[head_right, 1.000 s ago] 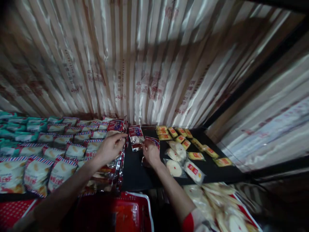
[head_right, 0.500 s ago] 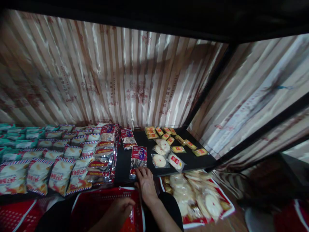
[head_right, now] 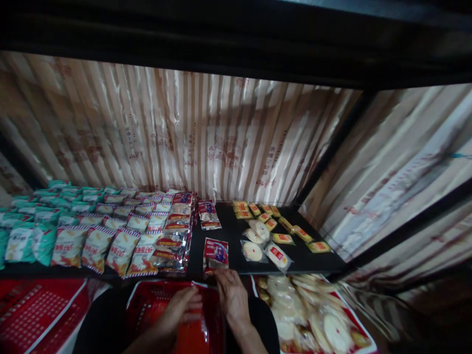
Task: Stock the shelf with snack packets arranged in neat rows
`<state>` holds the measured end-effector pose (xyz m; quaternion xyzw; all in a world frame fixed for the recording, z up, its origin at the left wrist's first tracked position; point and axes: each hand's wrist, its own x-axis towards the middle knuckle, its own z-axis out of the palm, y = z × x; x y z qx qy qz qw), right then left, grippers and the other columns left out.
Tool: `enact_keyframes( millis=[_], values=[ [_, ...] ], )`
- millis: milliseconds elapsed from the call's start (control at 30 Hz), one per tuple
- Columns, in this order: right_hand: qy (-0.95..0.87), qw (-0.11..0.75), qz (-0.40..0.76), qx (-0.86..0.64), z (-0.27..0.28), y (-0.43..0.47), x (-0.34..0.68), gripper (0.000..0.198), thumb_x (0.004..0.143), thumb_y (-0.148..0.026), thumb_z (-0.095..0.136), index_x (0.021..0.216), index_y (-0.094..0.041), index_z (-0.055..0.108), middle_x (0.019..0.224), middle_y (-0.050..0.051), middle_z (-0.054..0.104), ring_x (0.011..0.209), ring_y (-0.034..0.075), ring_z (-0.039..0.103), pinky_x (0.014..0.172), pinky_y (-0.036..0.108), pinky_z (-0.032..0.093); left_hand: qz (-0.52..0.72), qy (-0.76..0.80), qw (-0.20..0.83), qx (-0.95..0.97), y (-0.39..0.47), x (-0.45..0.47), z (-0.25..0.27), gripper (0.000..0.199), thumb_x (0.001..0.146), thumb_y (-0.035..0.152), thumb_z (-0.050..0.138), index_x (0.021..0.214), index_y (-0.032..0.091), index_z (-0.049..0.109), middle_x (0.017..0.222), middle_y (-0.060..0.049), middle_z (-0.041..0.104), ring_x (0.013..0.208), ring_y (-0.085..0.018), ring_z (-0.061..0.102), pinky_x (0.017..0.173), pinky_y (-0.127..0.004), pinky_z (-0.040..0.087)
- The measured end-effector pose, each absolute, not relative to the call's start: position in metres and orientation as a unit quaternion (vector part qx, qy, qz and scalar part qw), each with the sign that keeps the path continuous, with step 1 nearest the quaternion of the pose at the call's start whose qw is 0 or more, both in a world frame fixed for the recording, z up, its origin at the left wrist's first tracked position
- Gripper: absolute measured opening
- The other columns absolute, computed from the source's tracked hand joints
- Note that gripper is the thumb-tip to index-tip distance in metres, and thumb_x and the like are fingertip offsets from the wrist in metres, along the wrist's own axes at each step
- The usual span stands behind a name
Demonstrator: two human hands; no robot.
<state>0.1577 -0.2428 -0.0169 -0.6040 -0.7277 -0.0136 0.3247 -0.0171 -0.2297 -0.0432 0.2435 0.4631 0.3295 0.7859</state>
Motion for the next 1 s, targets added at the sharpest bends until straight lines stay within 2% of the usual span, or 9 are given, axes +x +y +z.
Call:
enact_keyframes(
  millis=[100,167,300,367,467,600,733,900,1000],
  values=[
    [-0.731,0.361,-0.025,-0.578,-0.005,-0.256,0.146,0.032,0.086,-0.014,0.042,0.103,-0.023,0.068,0.098,0.006,0.071,0.091,0.018,0.064,0.079,0.032,0.055,0.337,0.448,0.806,0.191,-0.233,-0.014,-0.030,0.052,0.070,0.048,0.065,0.103,0.011,0.052,0.096,-0.017,0.063,0.085,-0.025,0.063,0.081,-0.040,0.046],
    [-0.736,0.373,-0.032,-0.564,0.001,-0.268,0.138,0.032,0.086,-0.014,0.043,0.105,-0.024,0.067,0.098,0.006,0.071,0.091,0.018,0.064,0.079,0.031,0.056,0.348,0.415,0.823,0.171,-0.237,-0.010,-0.021,0.046,0.072,0.042,0.065,0.103,0.011,0.051,0.093,-0.015,0.064,0.083,-0.023,0.064,0.083,-0.040,0.046],
    [-0.757,0.368,-0.036,-0.539,0.010,-0.292,0.131,0.033,0.086,-0.015,0.045,0.107,-0.027,0.067,0.102,0.005,0.070,0.093,0.019,0.065,0.080,0.031,0.056,0.387,0.354,0.840,0.141,-0.250,-0.006,0.002,0.015,0.073,0.022,0.060,0.085,0.014,0.056,0.084,-0.008,0.066,0.078,-0.017,0.062,0.083,-0.032,0.045],
    [-0.771,0.357,-0.035,-0.527,0.014,-0.301,0.131,0.034,0.085,-0.015,0.045,0.109,-0.027,0.066,0.105,0.005,0.069,0.096,0.019,0.064,0.082,0.032,0.056,0.382,0.343,0.853,0.100,-0.255,-0.007,0.014,0.006,0.075,0.020,0.053,0.076,0.014,0.056,0.078,-0.007,0.065,0.073,-0.015,0.061,0.079,-0.029,0.045],
    [-0.781,0.343,-0.042,-0.520,0.019,-0.312,0.134,0.037,0.084,-0.014,0.045,0.112,-0.028,0.064,0.107,0.005,0.069,0.097,0.020,0.064,0.082,0.033,0.056,0.382,0.329,0.862,0.051,-0.262,-0.009,0.028,0.012,0.076,0.024,0.049,0.071,0.015,0.054,0.072,-0.006,0.063,0.068,-0.015,0.060,0.073,-0.028,0.045],
    [-0.791,0.323,-0.038,-0.518,0.022,-0.321,0.132,0.037,0.085,-0.015,0.045,0.114,-0.029,0.063,0.110,0.004,0.067,0.099,0.020,0.063,0.083,0.033,0.056,0.390,0.305,0.867,0.053,-0.266,-0.011,0.032,0.019,0.075,0.034,0.055,0.080,0.015,0.058,0.077,-0.005,0.065,0.069,-0.016,0.060,0.073,-0.029,0.045],
    [-0.789,0.331,-0.013,-0.517,0.021,-0.326,0.126,0.033,0.084,-0.020,0.053,0.114,-0.030,0.062,0.113,0.003,0.066,0.102,0.020,0.061,0.087,0.032,0.054,0.400,0.293,0.857,0.142,-0.264,-0.015,0.031,0.017,0.061,0.019,0.066,0.077,0.015,0.062,0.074,-0.004,0.064,0.070,-0.015,0.059,0.069,-0.025,0.043],
    [-0.698,0.423,0.013,-0.577,0.017,-0.322,0.125,0.035,0.083,-0.027,0.055,0.117,-0.030,0.060,0.117,0.005,0.063,0.109,0.024,0.058,0.092,0.041,0.050,0.406,0.301,0.841,0.194,-0.254,-0.024,0.029,0.018,0.062,0.016,0.063,0.080,0.017,0.065,0.073,-0.003,0.066,0.069,-0.016,0.060,0.067,-0.027,0.044],
    [-0.550,0.503,0.107,-0.658,0.020,-0.310,0.124,0.043,0.079,-0.038,0.059,0.119,-0.025,0.057,0.123,0.010,0.059,0.115,0.028,0.053,0.097,0.047,0.044,0.401,0.310,0.843,0.180,-0.249,-0.030,0.025,0.020,0.063,0.019,0.064,0.082,0.017,0.065,0.076,-0.003,0.067,0.070,-0.018,0.061,0.069,-0.030,0.046]
  ],
)
